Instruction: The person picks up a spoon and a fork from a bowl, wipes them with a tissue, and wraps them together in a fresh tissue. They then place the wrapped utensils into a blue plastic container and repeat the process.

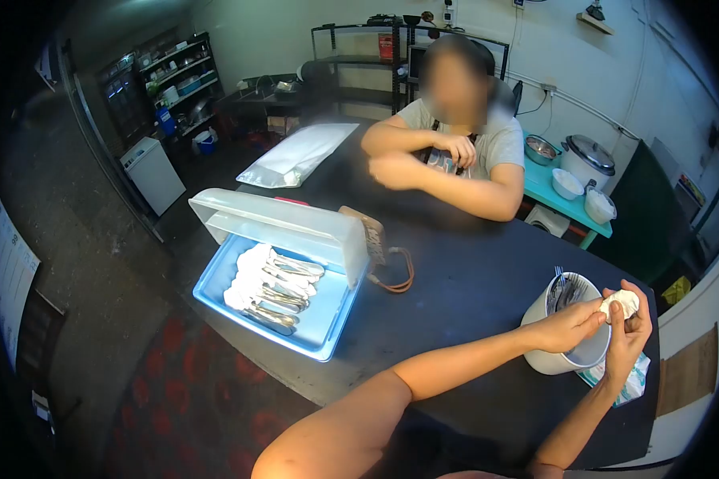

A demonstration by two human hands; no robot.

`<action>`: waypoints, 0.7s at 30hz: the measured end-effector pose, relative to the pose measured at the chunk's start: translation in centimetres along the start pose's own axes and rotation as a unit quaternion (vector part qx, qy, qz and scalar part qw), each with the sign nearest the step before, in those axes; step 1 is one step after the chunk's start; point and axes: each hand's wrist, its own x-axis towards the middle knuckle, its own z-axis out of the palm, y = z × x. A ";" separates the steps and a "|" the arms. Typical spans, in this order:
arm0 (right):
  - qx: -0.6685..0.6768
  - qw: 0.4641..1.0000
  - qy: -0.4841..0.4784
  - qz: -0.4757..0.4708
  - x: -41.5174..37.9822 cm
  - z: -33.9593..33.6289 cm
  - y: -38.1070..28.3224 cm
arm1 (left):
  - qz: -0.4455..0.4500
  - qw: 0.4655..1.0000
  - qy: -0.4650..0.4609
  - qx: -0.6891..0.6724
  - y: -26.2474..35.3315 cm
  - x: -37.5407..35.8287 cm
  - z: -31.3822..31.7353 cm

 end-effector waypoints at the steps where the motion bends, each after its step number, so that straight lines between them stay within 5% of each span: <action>1: 0.013 1.000 0.004 0.000 0.0 0.3 0.0 | 0.019 1.000 0.018 0.003 0.0 0.0 0.2; 7: 0.017 1.000 0.006 0.024 -0.2 0.8 0.2 | 0.080 0.994 0.070 0.030 -0.1 0.0 0.8; 12: -0.012 0.999 0.021 -0.033 -0.3 1.1 0.3 | -0.005 0.995 0.078 0.067 1.4 -0.5 0.8; 21: -0.022 0.998 0.051 -0.040 -0.4 1.1 0.6 | 0.022 0.994 0.078 0.067 0.7 -0.5 1.5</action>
